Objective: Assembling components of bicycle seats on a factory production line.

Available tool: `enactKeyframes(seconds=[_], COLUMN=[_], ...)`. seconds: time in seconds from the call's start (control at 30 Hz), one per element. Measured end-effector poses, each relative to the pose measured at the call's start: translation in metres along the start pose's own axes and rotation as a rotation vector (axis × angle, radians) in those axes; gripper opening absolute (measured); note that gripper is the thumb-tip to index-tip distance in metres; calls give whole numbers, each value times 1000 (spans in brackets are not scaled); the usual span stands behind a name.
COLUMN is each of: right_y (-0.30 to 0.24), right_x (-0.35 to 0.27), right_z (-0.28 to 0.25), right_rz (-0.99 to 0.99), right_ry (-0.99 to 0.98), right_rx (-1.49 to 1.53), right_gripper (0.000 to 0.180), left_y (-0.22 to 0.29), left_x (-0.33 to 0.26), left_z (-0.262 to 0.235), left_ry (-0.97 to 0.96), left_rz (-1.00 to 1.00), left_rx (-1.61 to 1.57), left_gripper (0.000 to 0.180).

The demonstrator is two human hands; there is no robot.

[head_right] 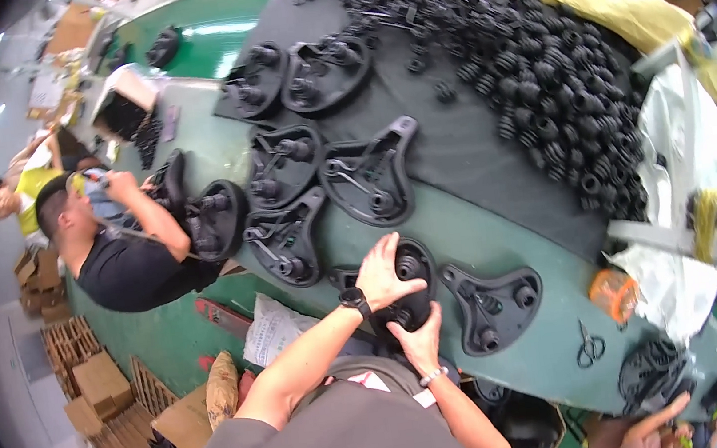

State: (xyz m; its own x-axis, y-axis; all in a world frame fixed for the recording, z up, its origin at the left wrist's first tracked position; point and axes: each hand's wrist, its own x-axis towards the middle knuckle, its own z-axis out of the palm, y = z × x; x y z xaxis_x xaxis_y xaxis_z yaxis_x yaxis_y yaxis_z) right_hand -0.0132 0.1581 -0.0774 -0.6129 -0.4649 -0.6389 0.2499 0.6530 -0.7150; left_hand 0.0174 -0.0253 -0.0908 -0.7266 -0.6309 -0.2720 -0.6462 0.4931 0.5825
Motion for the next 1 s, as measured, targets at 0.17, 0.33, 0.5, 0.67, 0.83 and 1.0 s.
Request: enactKeyframes(seconds=[0.17, 0.33, 0.5, 0.67, 0.83, 1.0], right_y=[28, 12, 10, -53, -124, -256], right_x=[11, 14, -40, -73, -22, 59], right_z=[3, 8, -9, 4, 77, 211], right_rz=[84, 112, 46, -1, -133, -145], right_ry=[-134, -142, -71, -108, -176, -593], right_rx=[176, 255, 358, 670, 635, 582], right_gripper=[129, 118, 96, 111, 97, 61], left_y=[-27, -29, 3, 5, -55, -161], left_x=[-10, 1, -16, -20, 15, -13], left_z=[-27, -32, -83, -161, -261, -373], left_ry=[-257, -234, -298, -129, 74, 839], left_rz=[-117, -114, 148, 353, 308, 288], left_rx=[-6, -17, -98, -141, -111, -310], left_gripper=[132, 129, 114, 109, 104, 75])
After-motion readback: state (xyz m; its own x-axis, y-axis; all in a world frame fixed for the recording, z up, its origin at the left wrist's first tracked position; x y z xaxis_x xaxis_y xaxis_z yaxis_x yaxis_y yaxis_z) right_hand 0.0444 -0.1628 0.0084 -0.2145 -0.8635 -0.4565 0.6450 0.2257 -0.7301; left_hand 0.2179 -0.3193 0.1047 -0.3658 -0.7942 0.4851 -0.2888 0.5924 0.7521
